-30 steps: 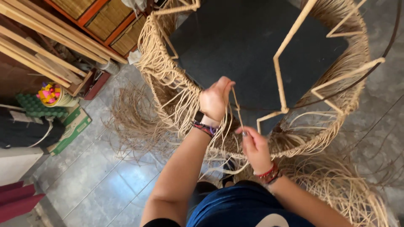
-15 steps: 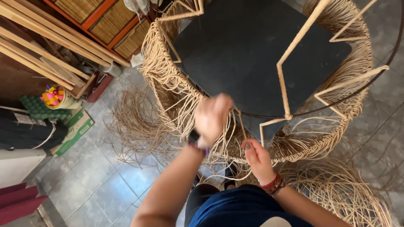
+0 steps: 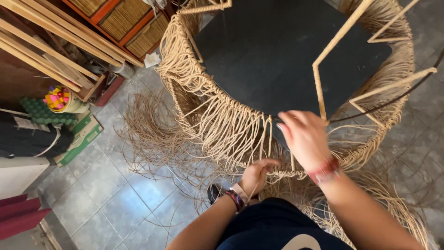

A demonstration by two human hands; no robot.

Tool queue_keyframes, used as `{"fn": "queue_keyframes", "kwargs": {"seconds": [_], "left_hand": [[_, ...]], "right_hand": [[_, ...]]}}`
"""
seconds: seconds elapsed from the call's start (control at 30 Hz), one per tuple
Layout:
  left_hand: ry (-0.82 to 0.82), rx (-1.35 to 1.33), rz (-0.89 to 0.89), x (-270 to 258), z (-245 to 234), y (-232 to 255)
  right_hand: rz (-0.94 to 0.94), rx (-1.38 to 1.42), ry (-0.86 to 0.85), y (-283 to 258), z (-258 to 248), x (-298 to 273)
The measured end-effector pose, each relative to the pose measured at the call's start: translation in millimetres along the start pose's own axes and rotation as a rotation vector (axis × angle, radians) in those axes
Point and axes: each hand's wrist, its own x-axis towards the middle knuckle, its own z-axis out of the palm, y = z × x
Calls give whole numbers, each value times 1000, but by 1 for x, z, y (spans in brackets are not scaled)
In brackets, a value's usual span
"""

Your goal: Weaving dried straw strands onto a circular furniture frame to create a decorative fringe

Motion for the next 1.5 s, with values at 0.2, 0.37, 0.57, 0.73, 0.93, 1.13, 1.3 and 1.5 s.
{"fn": "queue_keyframes", "kwargs": {"seconds": [0.2, 0.37, 0.57, 0.73, 0.93, 1.13, 1.3, 1.5], "left_hand": [[148, 728, -51, -46, -40, -68], [-345, 1235, -1100, -108, -190, -155], [-718, 1198, -547, -88, -232, -29], [-623, 655, 5, -55, -144, 20], [-995, 191, 116, -88, -20, 129], [-1284, -1, 26, -170, 79, 139], [-1515, -73, -95, -237, 133, 128], [-1622, -33, -267, -317, 197, 66]], "right_hand": [[10, -30, -197, 5, 61, 11], [15, 0, -53, -10, 56, 9], [113, 98, 116, -54, -9, -50], [546, 162, 128, -109, -32, -167], [1032, 213, 186, -200, -50, -313], [1392, 132, 339, -270, -69, -407], [1631, 110, 432, -312, -71, -460], [1788, 271, 742, -339, -66, -530]]}}
